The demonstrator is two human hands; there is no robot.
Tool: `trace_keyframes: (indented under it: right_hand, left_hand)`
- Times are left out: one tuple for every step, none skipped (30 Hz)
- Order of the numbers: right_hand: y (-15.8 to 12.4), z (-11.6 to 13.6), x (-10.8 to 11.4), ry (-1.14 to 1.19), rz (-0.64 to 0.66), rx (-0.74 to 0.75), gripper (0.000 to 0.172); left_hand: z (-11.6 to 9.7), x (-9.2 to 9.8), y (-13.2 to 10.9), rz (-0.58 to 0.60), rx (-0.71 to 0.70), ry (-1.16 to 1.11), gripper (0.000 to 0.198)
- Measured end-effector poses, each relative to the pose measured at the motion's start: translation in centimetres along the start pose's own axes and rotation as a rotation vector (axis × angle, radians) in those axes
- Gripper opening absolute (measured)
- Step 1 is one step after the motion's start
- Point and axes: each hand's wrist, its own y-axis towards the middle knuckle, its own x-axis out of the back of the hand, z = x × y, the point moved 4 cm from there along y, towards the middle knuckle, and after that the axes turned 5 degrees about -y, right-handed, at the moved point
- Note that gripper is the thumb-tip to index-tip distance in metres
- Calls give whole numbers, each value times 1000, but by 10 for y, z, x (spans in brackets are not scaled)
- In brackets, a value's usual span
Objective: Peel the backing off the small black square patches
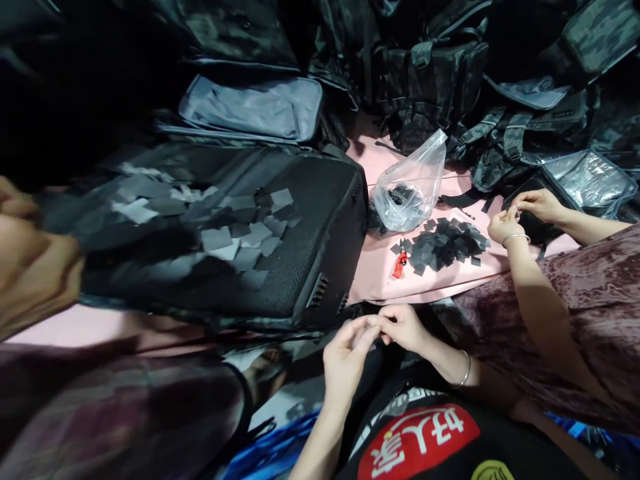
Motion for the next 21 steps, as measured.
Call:
trace_keyframes:
  right_hand:
    - [-1, -1, -3, -5, 23, -19, 46]
    - [-1, -1, -5, 20, 62, -55, 50]
    - [-2, -2, -7, 72, 113, -100, 55]
    - [-3, -2, -9, 144, 172, -142, 60]
    - [-4, -1, -11, 224, 234, -170, 64]
    - [-6, 1, -12, 297, 300, -181, 65]
    - [-8, 4, -12, 353, 364, -174, 63]
    - [-10, 7, -12, 384, 417, -159, 58]
    - [-11, 8, -11, 389, 450, -143, 51]
    - [-12, 7, -10, 365, 456, -133, 44]
    - [-11, 4, -8, 318, 429, -127, 39]
    - [-8, 0, -5, 257, 374, -125, 36]
    - [-3, -6, 0, 190, 298, -119, 35]
    - [3, -13, 6, 118, 210, -113, 35]
    - [12, -20, 16, 43, 103, -111, 36]
    - [22, -26, 29, -28, -20, -115, 38]
    - [33, -32, 45, -84, -145, -124, 40]
    - [43, -37, 64, -143, -284, -148, 41]
    - [52, -40, 84, -190, -405, -166, 42]
    - [60, -42, 104, -238, -507, -180, 40]
    - [65, -42, 122, -299, -602, -191, 37]
  left_hand:
    - [-1, 1, 0, 4, -26, 26, 24]
    - [-2, 2, 0, 14, -51, 56, 21]
    - [-2, 3, 0, 26, -70, 81, 21]
    - [-1, 4, 0, 33, -78, 94, 21]
    - [0, 6, 1, 31, -75, 92, 22]
    - [2, 7, 2, 17, -62, 73, 22]
    - [4, 8, 3, -11, -41, 39, 22]
    - [6, 10, 3, -49, -19, -12, 22]
    - [7, 11, 3, -85, 4, -84, 22]
    - [8, 13, 4, -106, 29, -177, 23]
    - [9, 14, 4, -111, 58, -286, 23]
    - [9, 15, 4, -102, 92, -400, 25]
    - [9, 17, 3, -83, 130, -501, 26]
    - [9, 19, 3, -63, 171, -579, 28]
    - [10, 23, 2, -53, 209, -630, 30]
    - [12, 29, 0, -57, 242, -660, 31]
    - [14, 35, -1, -72, 266, -674, 33]
    - [17, 42, -3, -92, 286, -674, 35]
    - [20, 49, -5, -112, 303, -664, 36]
    - [24, 55, -7, -133, 318, -648, 37]
    - [28, 62, -8, -153, 331, -629, 38]
